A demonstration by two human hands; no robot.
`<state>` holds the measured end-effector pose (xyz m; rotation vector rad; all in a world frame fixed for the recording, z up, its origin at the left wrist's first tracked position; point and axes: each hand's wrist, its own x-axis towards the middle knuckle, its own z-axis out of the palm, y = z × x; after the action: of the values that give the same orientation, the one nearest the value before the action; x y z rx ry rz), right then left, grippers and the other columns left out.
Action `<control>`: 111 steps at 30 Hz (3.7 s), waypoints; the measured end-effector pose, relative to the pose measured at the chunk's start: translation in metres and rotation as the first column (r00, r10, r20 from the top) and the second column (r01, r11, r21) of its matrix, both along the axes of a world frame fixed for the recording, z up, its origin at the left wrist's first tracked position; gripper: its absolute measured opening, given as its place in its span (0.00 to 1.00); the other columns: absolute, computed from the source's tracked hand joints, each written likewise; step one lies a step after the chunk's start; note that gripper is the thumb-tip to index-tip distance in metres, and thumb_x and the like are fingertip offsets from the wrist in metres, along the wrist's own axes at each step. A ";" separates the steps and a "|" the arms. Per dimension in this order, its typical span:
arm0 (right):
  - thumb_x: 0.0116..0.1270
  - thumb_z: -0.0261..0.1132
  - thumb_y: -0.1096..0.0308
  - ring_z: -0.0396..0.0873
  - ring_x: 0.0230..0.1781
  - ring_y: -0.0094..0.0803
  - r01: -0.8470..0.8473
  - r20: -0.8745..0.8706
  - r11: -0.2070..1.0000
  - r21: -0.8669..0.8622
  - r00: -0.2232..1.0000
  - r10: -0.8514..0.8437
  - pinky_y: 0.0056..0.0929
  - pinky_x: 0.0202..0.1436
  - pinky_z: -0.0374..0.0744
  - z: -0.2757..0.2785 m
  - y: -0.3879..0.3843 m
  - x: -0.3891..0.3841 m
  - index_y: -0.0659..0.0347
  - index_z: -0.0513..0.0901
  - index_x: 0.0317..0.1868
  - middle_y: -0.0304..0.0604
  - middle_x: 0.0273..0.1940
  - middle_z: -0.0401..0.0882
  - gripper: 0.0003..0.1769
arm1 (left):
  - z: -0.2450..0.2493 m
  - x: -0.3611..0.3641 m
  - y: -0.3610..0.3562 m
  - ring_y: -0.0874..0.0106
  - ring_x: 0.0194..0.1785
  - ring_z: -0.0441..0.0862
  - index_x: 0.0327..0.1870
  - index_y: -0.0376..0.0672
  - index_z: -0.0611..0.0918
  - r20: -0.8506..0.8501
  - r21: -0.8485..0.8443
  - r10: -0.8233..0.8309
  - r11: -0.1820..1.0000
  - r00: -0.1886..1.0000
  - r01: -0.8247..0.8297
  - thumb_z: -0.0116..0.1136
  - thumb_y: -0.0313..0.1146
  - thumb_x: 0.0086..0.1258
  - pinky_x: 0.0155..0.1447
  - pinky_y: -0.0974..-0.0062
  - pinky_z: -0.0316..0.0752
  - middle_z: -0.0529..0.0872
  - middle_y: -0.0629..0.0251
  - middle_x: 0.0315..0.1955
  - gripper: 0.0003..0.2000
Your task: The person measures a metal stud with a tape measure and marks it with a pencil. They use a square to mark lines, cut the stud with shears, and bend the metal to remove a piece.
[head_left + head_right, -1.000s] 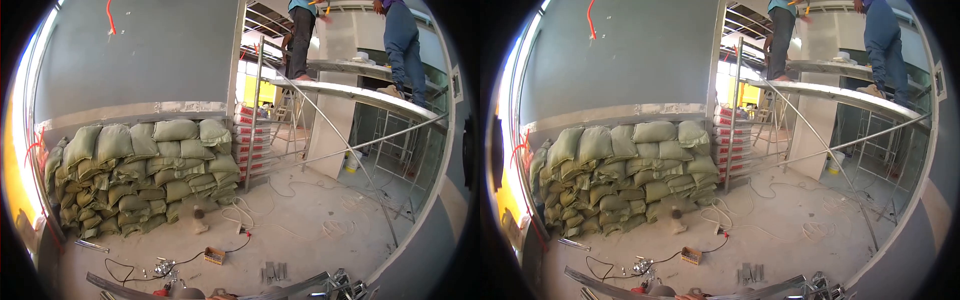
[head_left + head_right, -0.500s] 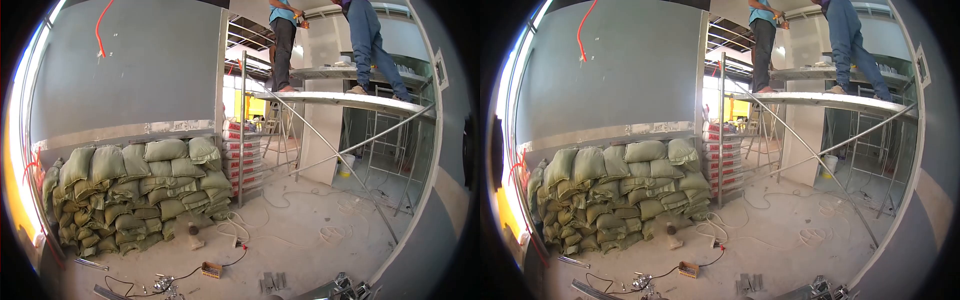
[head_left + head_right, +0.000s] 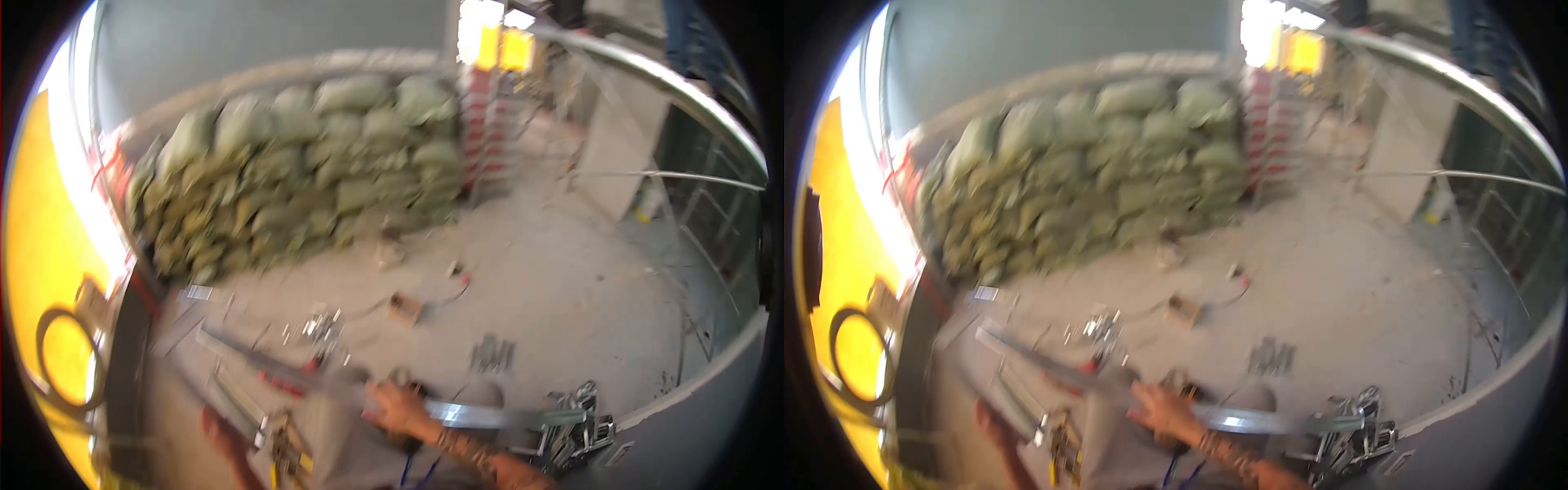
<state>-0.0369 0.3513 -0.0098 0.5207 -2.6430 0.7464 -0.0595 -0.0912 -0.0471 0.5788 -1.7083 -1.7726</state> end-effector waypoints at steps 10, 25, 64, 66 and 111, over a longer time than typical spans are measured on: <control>0.60 0.75 0.45 0.82 0.30 0.37 -0.141 0.333 0.951 -0.276 0.914 0.233 0.34 0.36 0.82 0.022 0.029 -0.021 0.59 0.82 0.62 0.40 0.37 0.78 0.35 | 0.119 0.059 0.131 0.87 0.35 0.74 0.41 0.42 0.83 0.137 0.236 -0.507 0.851 0.851 0.469 0.52 0.38 0.83 0.41 0.84 0.70 0.83 0.79 0.33 0.12; 0.52 0.80 0.46 0.62 0.72 0.55 -0.145 -0.072 0.989 0.014 0.987 0.146 0.53 0.72 0.64 0.050 -0.013 -0.028 0.44 0.74 0.71 0.49 0.70 0.66 0.46 | 0.076 0.055 0.173 0.85 0.34 0.73 0.43 0.36 0.84 0.398 0.244 -0.741 0.653 0.540 0.717 0.53 0.41 0.83 0.39 0.81 0.70 0.81 0.78 0.30 0.15; 0.68 0.69 0.50 0.67 0.72 0.51 -0.237 0.047 0.961 0.140 0.971 0.233 0.50 0.65 0.69 0.017 -0.019 -0.050 0.47 0.77 0.71 0.57 0.74 0.66 0.33 | 0.103 0.052 0.155 0.87 0.26 0.66 0.43 0.41 0.82 0.430 0.433 -0.863 0.455 0.265 0.778 0.57 0.41 0.80 0.30 0.82 0.61 0.74 0.81 0.25 0.12; 0.69 0.68 0.52 0.66 0.73 0.53 -0.245 0.084 0.961 0.132 0.968 0.235 0.50 0.69 0.66 0.018 -0.019 -0.049 0.50 0.77 0.72 0.59 0.75 0.64 0.32 | 0.102 0.052 0.155 0.87 0.27 0.66 0.43 0.40 0.82 0.435 0.422 -0.861 0.453 0.263 0.785 0.58 0.41 0.80 0.30 0.82 0.62 0.75 0.80 0.25 0.12; 0.57 0.76 0.53 0.67 0.70 0.50 -0.181 -0.018 0.983 0.024 0.983 0.181 0.50 0.65 0.67 0.012 -0.023 -0.045 0.46 0.81 0.66 0.54 0.70 0.66 0.34 | 0.108 -0.072 0.217 0.53 0.39 0.88 0.42 0.42 0.86 0.677 -0.572 -0.437 0.194 0.592 0.797 0.62 0.32 0.62 0.45 0.57 0.80 0.90 0.54 0.32 0.10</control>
<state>-0.0821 0.3286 0.0018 0.7794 -2.6123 0.7599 -0.1318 0.1255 0.0614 -0.4020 -3.1176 -0.8945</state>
